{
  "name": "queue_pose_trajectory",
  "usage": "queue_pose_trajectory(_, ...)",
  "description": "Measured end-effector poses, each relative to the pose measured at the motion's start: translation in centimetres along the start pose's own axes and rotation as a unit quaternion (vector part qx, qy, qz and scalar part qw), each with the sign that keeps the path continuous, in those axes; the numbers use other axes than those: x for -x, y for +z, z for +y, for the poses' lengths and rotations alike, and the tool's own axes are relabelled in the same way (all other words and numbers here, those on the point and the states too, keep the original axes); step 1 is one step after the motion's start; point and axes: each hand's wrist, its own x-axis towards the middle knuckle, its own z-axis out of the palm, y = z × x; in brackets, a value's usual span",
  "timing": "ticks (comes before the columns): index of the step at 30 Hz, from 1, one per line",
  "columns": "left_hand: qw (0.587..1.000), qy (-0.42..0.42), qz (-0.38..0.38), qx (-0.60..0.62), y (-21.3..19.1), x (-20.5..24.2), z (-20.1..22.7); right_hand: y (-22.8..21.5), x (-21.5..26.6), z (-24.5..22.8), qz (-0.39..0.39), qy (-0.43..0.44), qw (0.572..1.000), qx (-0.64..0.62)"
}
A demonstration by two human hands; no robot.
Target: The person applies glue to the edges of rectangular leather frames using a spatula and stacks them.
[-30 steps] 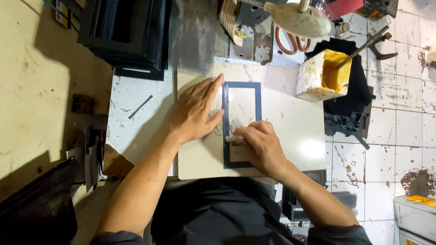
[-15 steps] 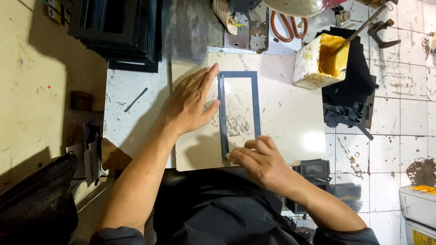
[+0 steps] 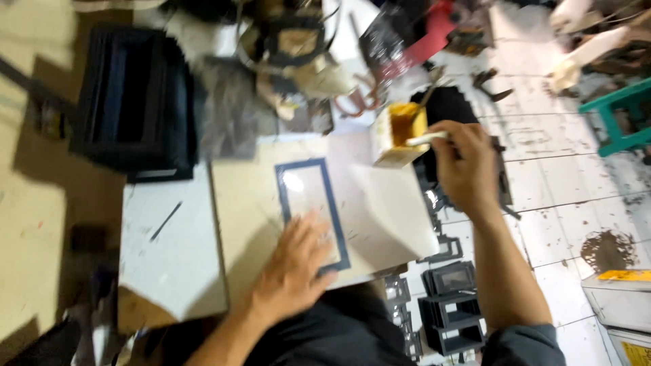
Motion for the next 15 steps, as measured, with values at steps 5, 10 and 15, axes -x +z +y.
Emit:
queue_pose_trajectory(5,0.997,-0.015,-0.056,-0.051,0.2,0.6,0.7,3.5,-2.6,3.3,-0.007,-0.004,1.000,-0.009)
queue_pose_trajectory(10,0.982,-0.103,-0.089,-0.131,-2.3,3.3,-1.4,5.0,-3.5,5.0,-0.047,-0.065,0.996,0.041)
queue_pose_trajectory(15,0.962,-0.214,0.059,-0.157,-1.2,7.3,-5.2,4.8,-4.0,4.3,-0.027,-0.043,0.998,0.038)
